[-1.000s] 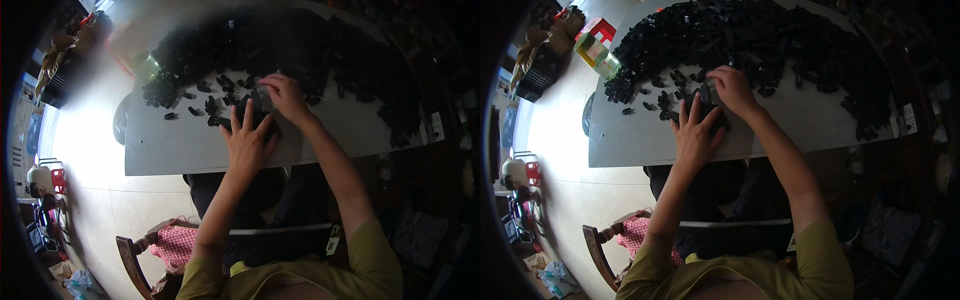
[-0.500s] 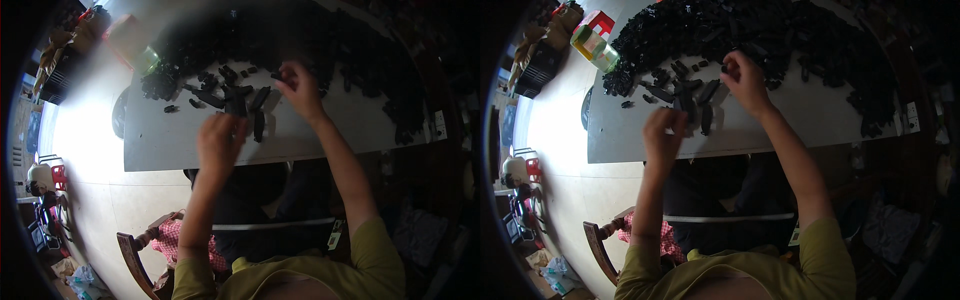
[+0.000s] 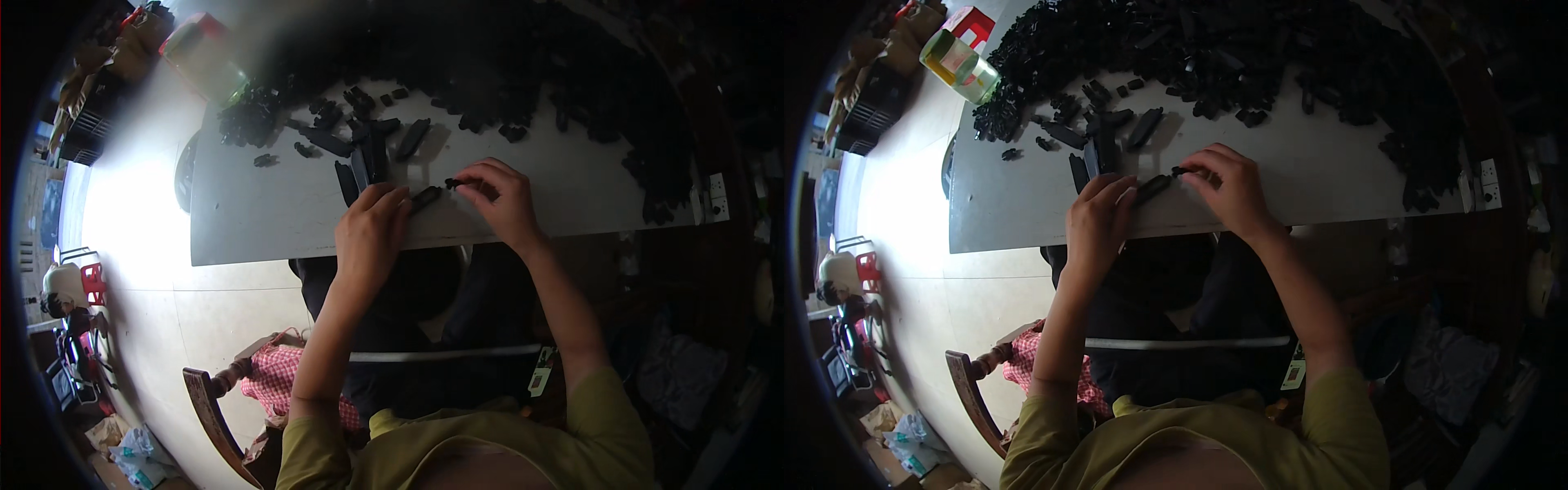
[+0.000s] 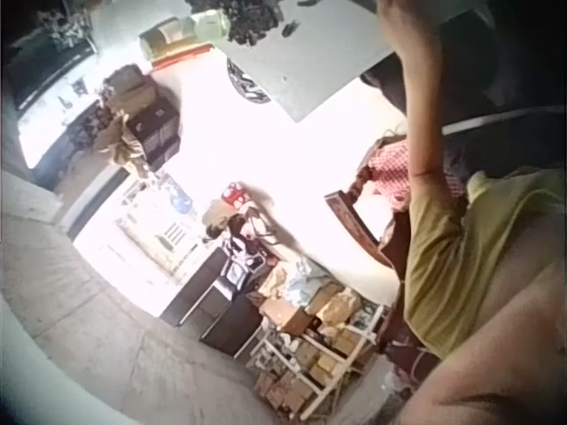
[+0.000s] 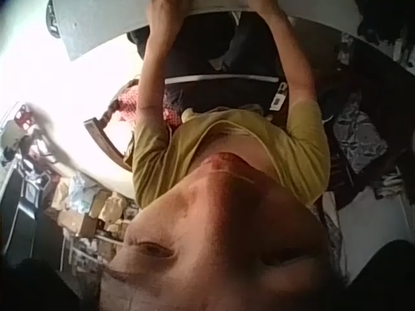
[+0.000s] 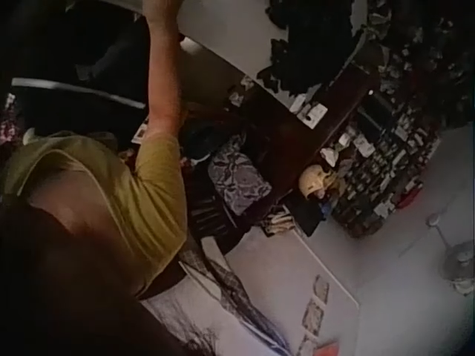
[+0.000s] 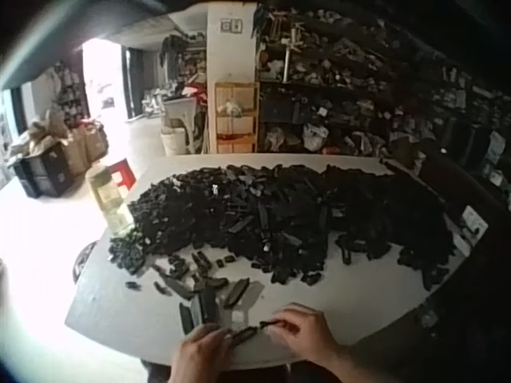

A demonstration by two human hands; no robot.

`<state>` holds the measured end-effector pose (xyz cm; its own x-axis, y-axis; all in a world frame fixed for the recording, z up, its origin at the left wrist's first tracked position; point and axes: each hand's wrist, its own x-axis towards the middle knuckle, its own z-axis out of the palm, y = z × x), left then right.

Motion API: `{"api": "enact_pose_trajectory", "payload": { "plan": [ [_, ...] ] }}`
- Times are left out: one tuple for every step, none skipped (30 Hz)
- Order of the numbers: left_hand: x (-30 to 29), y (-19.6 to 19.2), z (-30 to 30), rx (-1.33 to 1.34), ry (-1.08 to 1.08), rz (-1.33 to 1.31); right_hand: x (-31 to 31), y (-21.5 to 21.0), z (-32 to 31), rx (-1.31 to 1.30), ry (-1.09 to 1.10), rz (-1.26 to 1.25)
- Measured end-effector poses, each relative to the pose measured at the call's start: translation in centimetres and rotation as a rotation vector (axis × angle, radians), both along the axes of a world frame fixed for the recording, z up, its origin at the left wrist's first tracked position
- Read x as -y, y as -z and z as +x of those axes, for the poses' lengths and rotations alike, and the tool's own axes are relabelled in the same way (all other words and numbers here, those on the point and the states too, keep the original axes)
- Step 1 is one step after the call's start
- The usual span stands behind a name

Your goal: Sorting and organizing a large quantity of small black plastic components on a white desk.

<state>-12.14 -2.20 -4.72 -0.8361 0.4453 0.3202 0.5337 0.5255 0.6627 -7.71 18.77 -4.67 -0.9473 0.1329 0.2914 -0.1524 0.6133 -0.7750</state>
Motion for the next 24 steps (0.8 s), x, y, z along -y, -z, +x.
{"api": "enact_pose_trajectory", "payload": {
  "plan": [
    [0.1,0.0,0.1,0.004,-0.002,-0.003,0.8,-0.7,0.0,-0.038,-0.072,-0.021],
    [0.3,0.0,0.1,0.036,0.026,0.000,1.4,-1.0,-0.1,-0.075,-0.144,-0.042],
    [0.4,0.0,0.1,0.068,0.055,0.003,1.8,-0.5,-0.5,-0.133,-0.177,0.051],
    [0.5,0.1,0.1,0.070,0.050,0.000,1.9,-0.4,-0.8,-0.132,-0.181,0.047],
    [0.6,0.3,0.1,0.051,0.070,0.017,2.0,-0.5,-1.0,-0.184,-0.249,0.137],
    [0.7,0.4,0.1,0.032,0.090,0.034,2.1,-0.4,-1.3,-0.237,-0.317,0.227],
    [0.8,0.5,0.0,0.036,0.087,0.034,2.0,-0.4,-1.4,-0.233,-0.320,0.226],
    [0.9,0.7,-0.1,0.040,0.101,0.056,2.0,-0.3,-1.5,-0.241,-0.339,0.240],
    [0.9,0.8,-0.2,0.044,0.114,0.078,1.9,-0.3,-1.5,-0.249,-0.357,0.256],
    [1.0,0.9,-0.3,0.047,0.111,0.078,1.9,-0.4,-1.6,-0.246,-0.360,0.254],
    [1.0,0.9,-0.4,0.067,0.119,0.085,1.9,-0.5,-1.6,-0.251,-0.376,0.297],
    [1.0,0.9,-0.5,0.086,0.127,0.093,1.9,-0.6,-1.6,-0.256,-0.392,0.339],
    [1.1,0.9,-0.6,0.089,0.125,0.094,1.9,-0.5,-1.6,-0.254,-0.395,0.339],
    [1.1,0.9,-0.7,0.085,0.136,0.102,1.9,-0.5,-1.6,-0.282,-0.410,0.400],
    [1.1,0.9,-0.7,0.080,0.147,0.111,1.8,-0.5,-1.6,-0.311,-0.426,0.462],
    [1.2,0.9,-0.7,0.084,0.145,0.111,1.7,-0.6,-1.6,-0.308,-0.429,0.460],
    [1.2,0.8,-0.8,0.077,0.156,0.105,1.4,-0.9,-1.7,-0.251,-0.465,0.382],
    [1.3,0.8,-0.8,0.070,0.168,0.099,1.3,-1.2,-1.8,-0.194,-0.499,0.304],
    [1.3,0.9,-0.8,0.072,0.165,0.099,1.5,-1.5,-2.0,-0.193,-0.502,0.303],
    [1.4,1.0,-0.8,0.062,0.161,0.097,1.7,-1.8,-2.3,-0.017,-0.461,0.205],
    [1.4,1.1,-0.9,0.052,0.157,0.095,2.0,-2.1,-2.6,0.158,-0.416,0.107],
    [1.4,1.1,-0.8,0.056,0.161,0.098,2.1,-2.5,-2.9,0.162,-0.412,0.108],
    [1.3,1.0,-0.8,0.059,0.164,0.105,2.1,-2.8,-3.3,0.214,-0.449,0.203],
    [1.2,1.0,-0.8,0.062,0.167,0.113,2.1,-3.1,-3.6,0.267,-0.485,0.298]
  ]
}}
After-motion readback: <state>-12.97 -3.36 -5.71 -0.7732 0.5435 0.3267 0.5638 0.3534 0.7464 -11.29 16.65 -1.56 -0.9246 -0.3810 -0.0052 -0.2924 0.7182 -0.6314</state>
